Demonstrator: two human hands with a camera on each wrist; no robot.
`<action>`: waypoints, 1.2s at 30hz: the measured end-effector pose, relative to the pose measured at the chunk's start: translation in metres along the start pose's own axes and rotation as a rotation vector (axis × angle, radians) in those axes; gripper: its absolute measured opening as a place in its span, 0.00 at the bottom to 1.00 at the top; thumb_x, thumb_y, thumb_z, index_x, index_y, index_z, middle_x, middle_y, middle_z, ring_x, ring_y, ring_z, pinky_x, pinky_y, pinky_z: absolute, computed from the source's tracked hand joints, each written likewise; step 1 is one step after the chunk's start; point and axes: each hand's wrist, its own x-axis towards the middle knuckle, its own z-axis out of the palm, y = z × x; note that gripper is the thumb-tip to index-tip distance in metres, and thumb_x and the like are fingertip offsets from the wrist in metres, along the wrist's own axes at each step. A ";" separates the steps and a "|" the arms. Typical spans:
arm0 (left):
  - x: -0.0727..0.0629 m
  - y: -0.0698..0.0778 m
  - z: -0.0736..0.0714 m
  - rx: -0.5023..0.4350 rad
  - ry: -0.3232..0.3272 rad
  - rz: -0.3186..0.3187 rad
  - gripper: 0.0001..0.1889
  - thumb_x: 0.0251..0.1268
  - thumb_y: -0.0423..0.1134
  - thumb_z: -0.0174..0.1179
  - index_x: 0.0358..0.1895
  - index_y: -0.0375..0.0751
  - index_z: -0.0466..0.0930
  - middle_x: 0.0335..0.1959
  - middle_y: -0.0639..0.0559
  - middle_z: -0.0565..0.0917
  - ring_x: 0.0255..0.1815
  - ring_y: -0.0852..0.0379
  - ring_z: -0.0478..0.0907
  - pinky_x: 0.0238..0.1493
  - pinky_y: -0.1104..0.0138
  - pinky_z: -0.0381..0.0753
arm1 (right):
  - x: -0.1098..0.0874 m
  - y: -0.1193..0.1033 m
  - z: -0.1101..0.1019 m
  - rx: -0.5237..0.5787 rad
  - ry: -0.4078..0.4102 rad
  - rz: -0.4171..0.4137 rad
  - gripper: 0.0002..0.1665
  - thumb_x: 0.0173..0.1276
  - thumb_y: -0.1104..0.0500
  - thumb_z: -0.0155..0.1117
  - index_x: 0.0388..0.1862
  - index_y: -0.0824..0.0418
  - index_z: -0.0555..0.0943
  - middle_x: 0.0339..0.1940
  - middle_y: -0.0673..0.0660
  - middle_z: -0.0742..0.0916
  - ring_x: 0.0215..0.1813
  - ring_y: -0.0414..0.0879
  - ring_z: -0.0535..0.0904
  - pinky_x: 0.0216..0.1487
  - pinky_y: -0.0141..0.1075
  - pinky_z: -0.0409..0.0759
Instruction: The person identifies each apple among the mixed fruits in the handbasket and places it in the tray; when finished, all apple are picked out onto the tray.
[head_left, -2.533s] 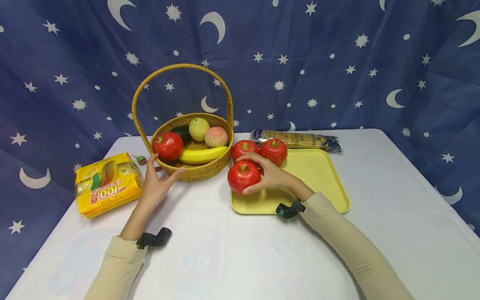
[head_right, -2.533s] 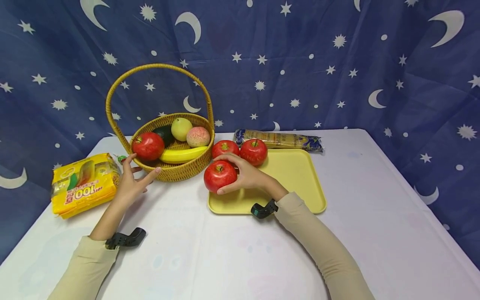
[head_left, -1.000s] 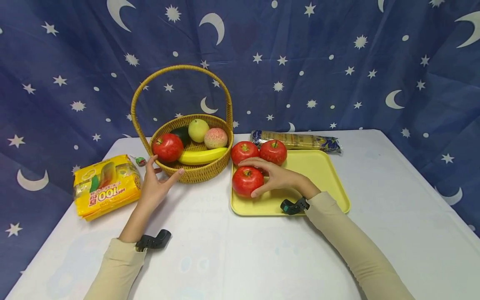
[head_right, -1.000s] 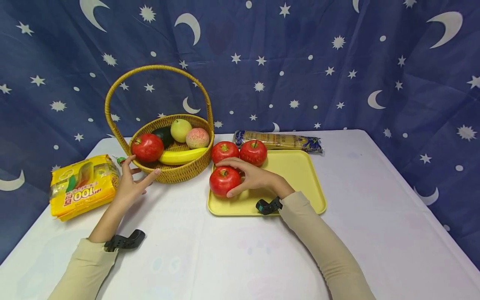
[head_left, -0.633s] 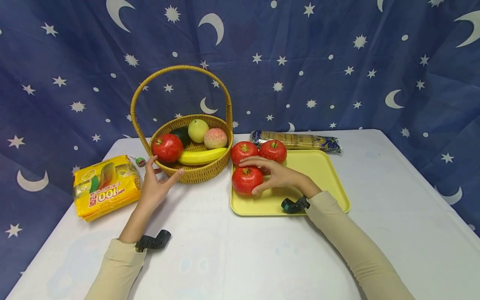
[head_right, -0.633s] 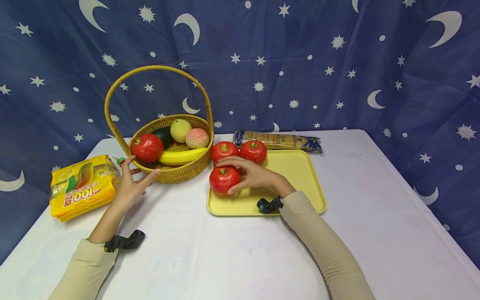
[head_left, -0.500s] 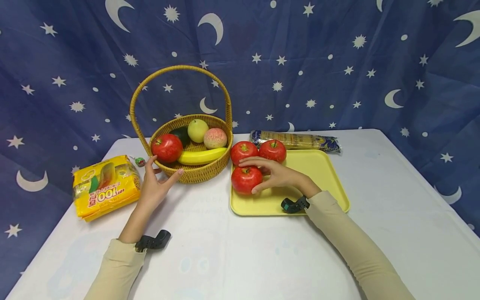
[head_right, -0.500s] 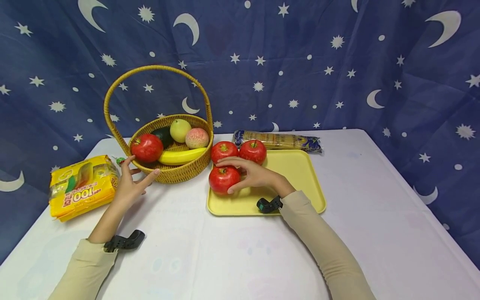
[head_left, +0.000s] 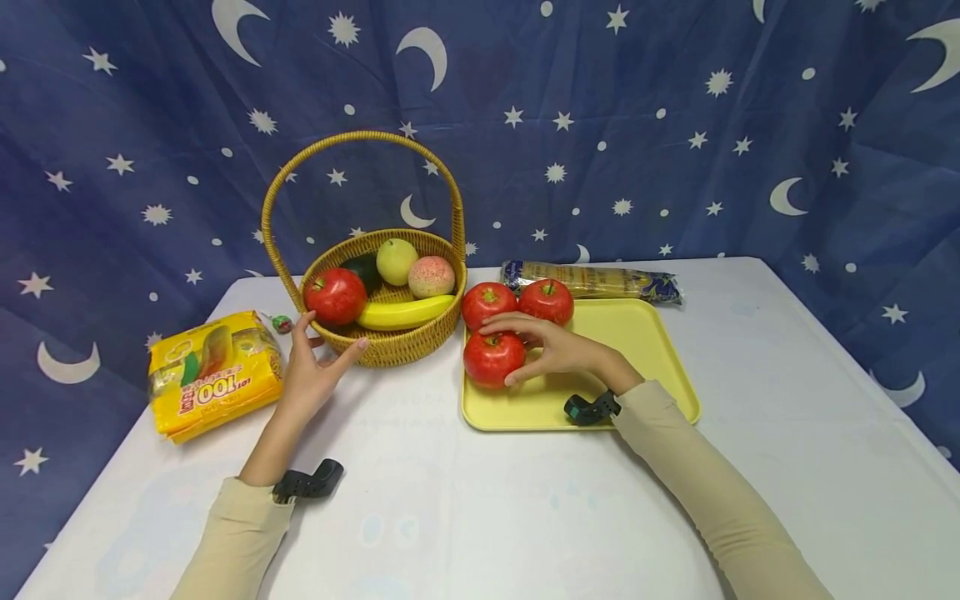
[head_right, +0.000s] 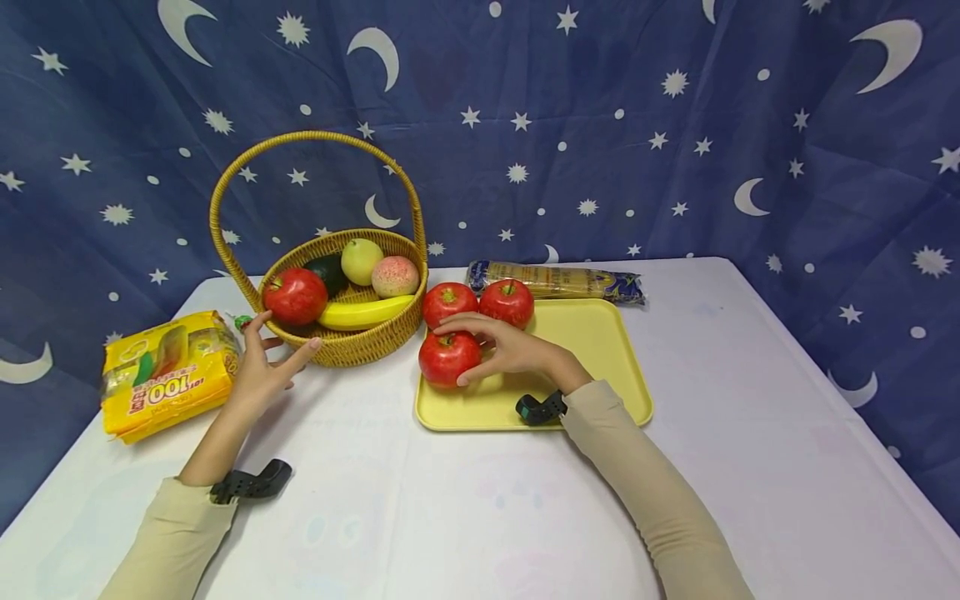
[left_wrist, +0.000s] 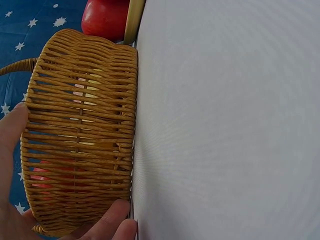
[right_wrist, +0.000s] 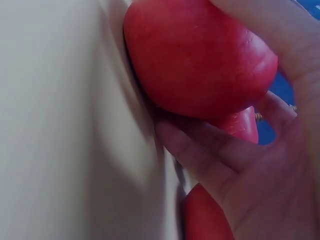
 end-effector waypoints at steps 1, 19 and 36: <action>0.000 0.000 0.000 0.001 0.000 0.001 0.53 0.63 0.59 0.61 0.77 0.44 0.35 0.72 0.29 0.57 0.71 0.35 0.58 0.63 0.42 0.66 | 0.000 0.000 0.000 0.003 0.000 0.000 0.43 0.54 0.61 0.78 0.69 0.58 0.71 0.72 0.56 0.70 0.73 0.52 0.62 0.65 0.48 0.72; 0.001 0.000 0.000 -0.020 0.000 0.023 0.52 0.63 0.57 0.61 0.77 0.42 0.35 0.72 0.28 0.57 0.71 0.35 0.57 0.62 0.41 0.66 | -0.002 -0.005 -0.007 0.021 0.059 -0.009 0.41 0.54 0.64 0.77 0.67 0.63 0.71 0.67 0.59 0.74 0.62 0.53 0.75 0.56 0.49 0.78; 0.000 0.000 0.000 0.000 -0.006 -0.009 0.53 0.63 0.60 0.61 0.78 0.46 0.34 0.72 0.29 0.57 0.72 0.36 0.56 0.65 0.40 0.61 | -0.003 -0.008 -0.016 0.029 0.116 -0.087 0.36 0.56 0.67 0.75 0.64 0.67 0.74 0.64 0.62 0.77 0.60 0.58 0.77 0.59 0.56 0.75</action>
